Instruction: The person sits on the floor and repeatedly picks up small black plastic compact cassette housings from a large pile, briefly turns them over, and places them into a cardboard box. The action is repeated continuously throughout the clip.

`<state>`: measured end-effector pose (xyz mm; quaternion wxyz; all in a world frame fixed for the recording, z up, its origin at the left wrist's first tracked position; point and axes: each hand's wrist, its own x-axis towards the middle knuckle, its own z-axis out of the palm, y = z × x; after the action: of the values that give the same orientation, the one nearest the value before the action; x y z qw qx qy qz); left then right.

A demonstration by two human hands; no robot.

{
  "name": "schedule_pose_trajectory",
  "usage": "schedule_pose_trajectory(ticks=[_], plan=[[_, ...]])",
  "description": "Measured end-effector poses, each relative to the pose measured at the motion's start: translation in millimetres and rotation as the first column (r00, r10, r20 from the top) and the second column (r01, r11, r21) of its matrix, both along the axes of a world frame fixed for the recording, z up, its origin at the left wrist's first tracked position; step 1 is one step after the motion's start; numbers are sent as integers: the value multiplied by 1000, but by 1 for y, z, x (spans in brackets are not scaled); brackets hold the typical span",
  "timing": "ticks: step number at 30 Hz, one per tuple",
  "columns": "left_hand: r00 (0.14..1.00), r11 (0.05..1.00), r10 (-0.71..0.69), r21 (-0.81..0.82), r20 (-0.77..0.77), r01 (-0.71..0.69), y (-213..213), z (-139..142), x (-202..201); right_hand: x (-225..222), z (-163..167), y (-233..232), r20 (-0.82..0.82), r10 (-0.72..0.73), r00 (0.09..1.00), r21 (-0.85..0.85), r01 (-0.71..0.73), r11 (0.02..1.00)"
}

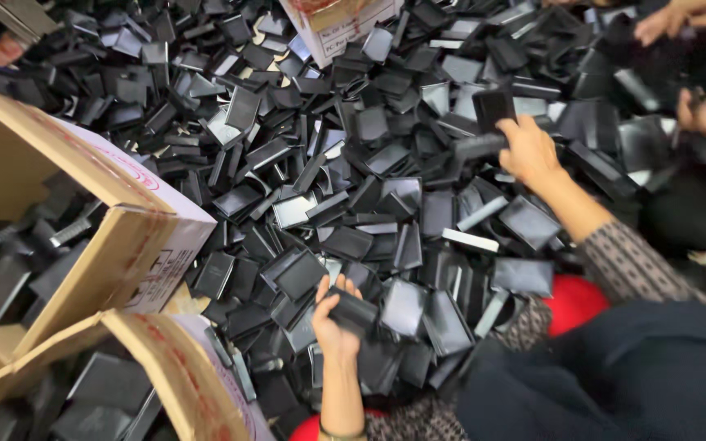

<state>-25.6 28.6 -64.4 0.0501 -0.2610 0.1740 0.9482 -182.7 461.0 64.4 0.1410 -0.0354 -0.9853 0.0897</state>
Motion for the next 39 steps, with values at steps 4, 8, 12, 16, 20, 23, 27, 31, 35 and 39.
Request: schedule_pose_trajectory(ticks=[4, 8, 12, 16, 20, 23, 27, 31, 35, 39], plan=[[998, 998, -23, -64, -52, 19, 0, -6, -5, 115, -3, -29, -166, 128, 978, 39, -124, 992], [997, 998, -58, 28, -57, 59, -1, 0, 2, 171, -12, -56, 38, 209, 977, 75, -211, 975], [992, 992, -124, -38, -19, 123, 1, 23, 23, 189, 4, -38, -179, 265, 947, 102, -250, 963], [966, 948, -239, -239, -99, 210, 23, 49, 56, 209, 30, -33, -369, 192, 910, -99, -244, 965], [924, 819, -379, -481, -46, 312, 71, 61, 88, 247, 41, -98, -374, 386, 843, -174, -473, 864], [915, 824, -378, -503, -144, 261, 96, 63, 96, 282, 42, -157, -132, 495, 859, -450, -497, 742], [964, 903, -186, -421, -191, 91, 82, 73, 92, 286, 53, -169, -485, 646, 590, -321, -807, 496], [984, 942, -102, -331, -144, 50, 50, 87, 90, 206, 70, -142, 111, 528, 842, -711, -304, 634], [976, 984, -116, -155, -186, 88, 38, 93, 102, 89, 76, -139, 230, 419, 878, -767, -101, 634], [981, 965, -135, -242, -136, 99, 20, 90, 117, 22, 71, -148, 469, 188, 863, -674, 212, 708]])
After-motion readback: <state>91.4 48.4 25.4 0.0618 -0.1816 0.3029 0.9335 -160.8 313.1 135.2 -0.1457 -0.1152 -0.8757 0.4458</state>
